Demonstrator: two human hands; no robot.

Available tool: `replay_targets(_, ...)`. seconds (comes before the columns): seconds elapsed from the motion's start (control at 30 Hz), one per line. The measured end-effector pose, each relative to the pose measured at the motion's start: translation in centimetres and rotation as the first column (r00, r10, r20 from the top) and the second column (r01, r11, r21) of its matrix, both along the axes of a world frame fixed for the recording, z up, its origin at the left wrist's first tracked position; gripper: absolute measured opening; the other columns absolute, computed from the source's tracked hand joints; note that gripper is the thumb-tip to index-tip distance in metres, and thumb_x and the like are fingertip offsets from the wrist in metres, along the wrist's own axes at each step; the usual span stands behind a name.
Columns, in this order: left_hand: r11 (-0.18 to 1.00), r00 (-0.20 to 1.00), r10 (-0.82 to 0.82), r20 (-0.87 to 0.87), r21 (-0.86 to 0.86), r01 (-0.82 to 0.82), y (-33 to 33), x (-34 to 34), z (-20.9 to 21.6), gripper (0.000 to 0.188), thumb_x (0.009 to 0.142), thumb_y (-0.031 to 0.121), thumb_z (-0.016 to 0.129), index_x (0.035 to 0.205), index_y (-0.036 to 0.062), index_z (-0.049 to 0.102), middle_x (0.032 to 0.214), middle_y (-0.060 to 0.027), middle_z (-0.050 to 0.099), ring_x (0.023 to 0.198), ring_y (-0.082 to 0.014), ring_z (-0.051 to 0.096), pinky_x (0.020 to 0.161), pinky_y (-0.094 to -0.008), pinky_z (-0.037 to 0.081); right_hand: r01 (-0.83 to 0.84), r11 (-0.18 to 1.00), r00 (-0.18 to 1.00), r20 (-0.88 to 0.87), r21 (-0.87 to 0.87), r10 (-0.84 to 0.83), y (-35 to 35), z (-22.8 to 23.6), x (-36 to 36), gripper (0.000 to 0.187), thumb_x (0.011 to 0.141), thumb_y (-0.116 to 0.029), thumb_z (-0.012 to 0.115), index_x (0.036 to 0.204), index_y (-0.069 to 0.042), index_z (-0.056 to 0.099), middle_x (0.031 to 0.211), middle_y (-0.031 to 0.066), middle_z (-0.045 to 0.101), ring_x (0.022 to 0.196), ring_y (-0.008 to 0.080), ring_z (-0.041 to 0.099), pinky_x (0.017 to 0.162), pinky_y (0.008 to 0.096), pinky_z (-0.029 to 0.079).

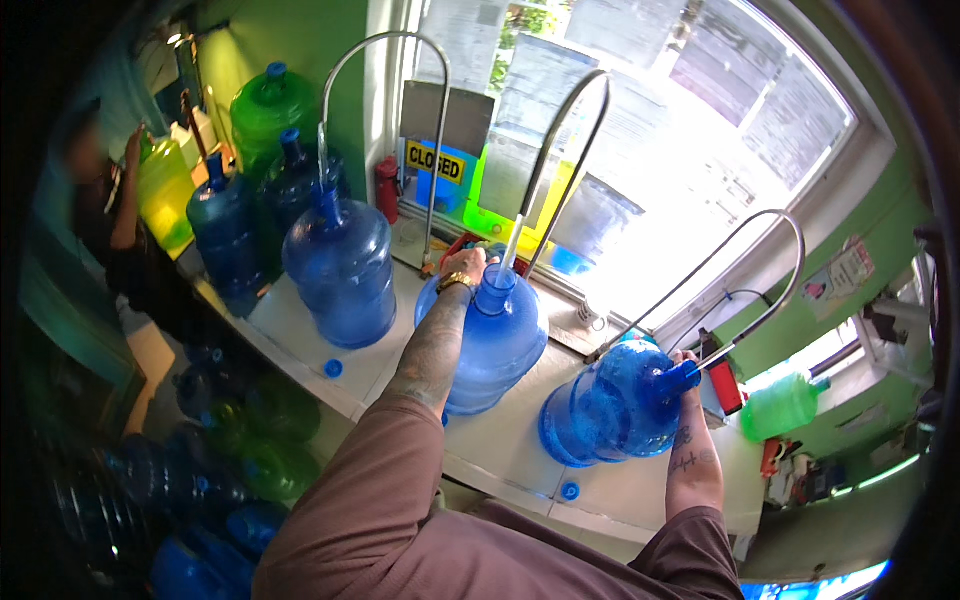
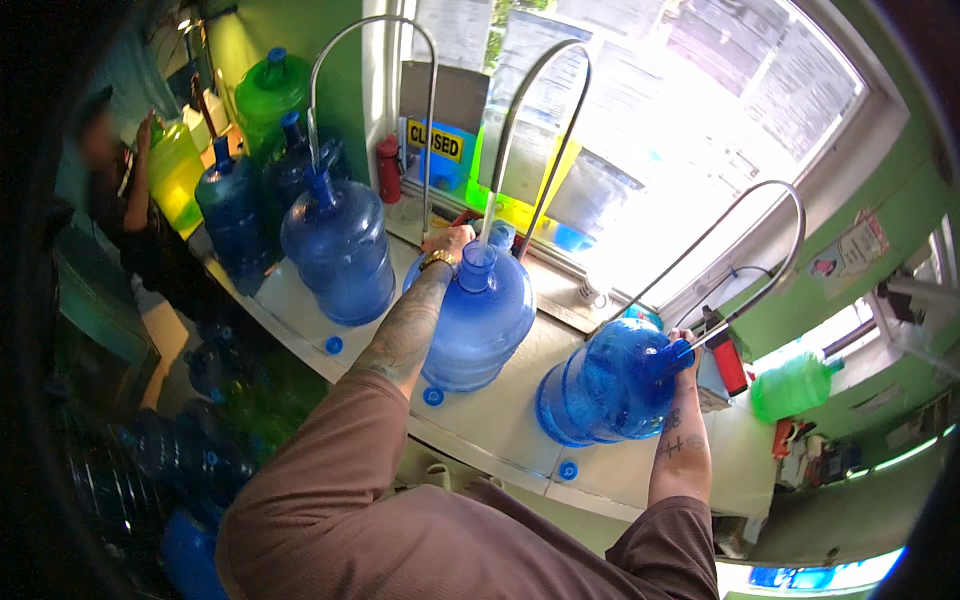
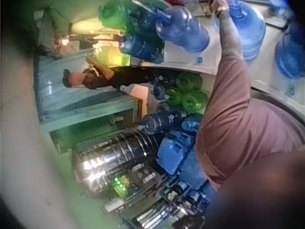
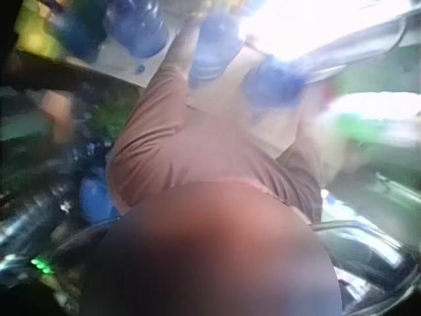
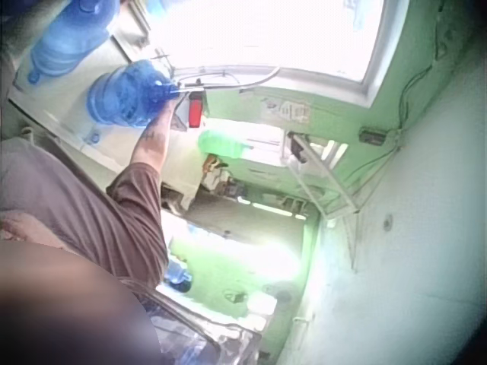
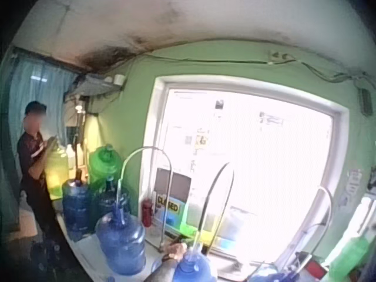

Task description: The person uses a red heat gun to apply heat to the necks of large blue and green water jugs, then presses the caps down to seal them. The person handles several jugs one at a time, rotating them to apply heat evenly before capping.

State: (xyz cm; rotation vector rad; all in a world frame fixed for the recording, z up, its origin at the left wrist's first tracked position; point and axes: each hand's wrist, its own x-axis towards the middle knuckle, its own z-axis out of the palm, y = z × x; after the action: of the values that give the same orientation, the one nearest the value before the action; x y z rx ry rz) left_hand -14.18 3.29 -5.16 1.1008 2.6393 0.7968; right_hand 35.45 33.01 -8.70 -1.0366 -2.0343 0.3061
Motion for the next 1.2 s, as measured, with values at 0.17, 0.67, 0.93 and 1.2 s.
replay_targets(0.17,0.999,0.994,0.047,-0.100,0.013,-0.046,0.7,-0.1,-0.8,0.070,0.089,0.057,0.065,0.143,0.0167,0.047,0.160,-0.0166,0.026,0.134,-0.0371,0.046,0.100,-0.0514,0.048,0.018,0.985,0.996,0.085,-0.172,-0.004,0.0,0.7,0.0,0.034,0.094,-0.024,0.061,0.116,0.003,0.061,0.105,0.0237,0.066,0.098,0.0327,0.065,0.087,0.0425,0.051)
replay_targets(0.67,0.997,0.987,0.066,-0.144,-0.030,-0.071,0.8,-0.4,-0.7,0.089,0.087,0.062,0.061,0.158,0.0231,0.024,0.166,-0.0146,0.008,0.137,-0.0400,0.044,0.097,-0.0542,0.052,0.082,0.997,0.995,0.058,0.015,-0.082,-2.6,1.7,-0.8,0.054,0.095,-0.023,0.059,0.139,0.003,0.044,0.133,0.0301,0.052,0.124,0.0395,0.053,0.105,0.0445,0.042)
replay_targets(0.93,0.998,0.988,0.056,-0.143,0.013,-0.055,1.0,-0.6,-1.6,0.097,0.087,0.067,0.055,0.160,0.0199,0.014,0.163,-0.0172,0.021,0.137,-0.0406,0.044,0.104,-0.0550,0.046,0.108,0.993,0.992,0.067,0.038,-0.110,-3.5,2.3,-0.7,0.077,0.095,-0.023,0.059,0.156,0.001,0.018,0.156,0.0309,0.027,0.145,0.0439,0.029,0.119,0.0450,0.025)
replay_targets(1.2,0.999,0.999,0.011,-0.037,0.034,-0.009,1.1,-1.7,-2.4,0.106,0.082,0.075,0.056,0.161,0.0263,0.004,0.165,-0.0093,0.022,0.140,-0.0401,0.040,0.103,-0.0685,0.039,0.144,0.989,0.989,0.044,-0.037,-0.142,-4.1,2.7,-0.9,0.070,0.094,-0.026,0.058,0.153,-0.003,0.028,0.146,0.0253,0.044,0.136,0.0409,0.043,0.113,0.0438,0.035)
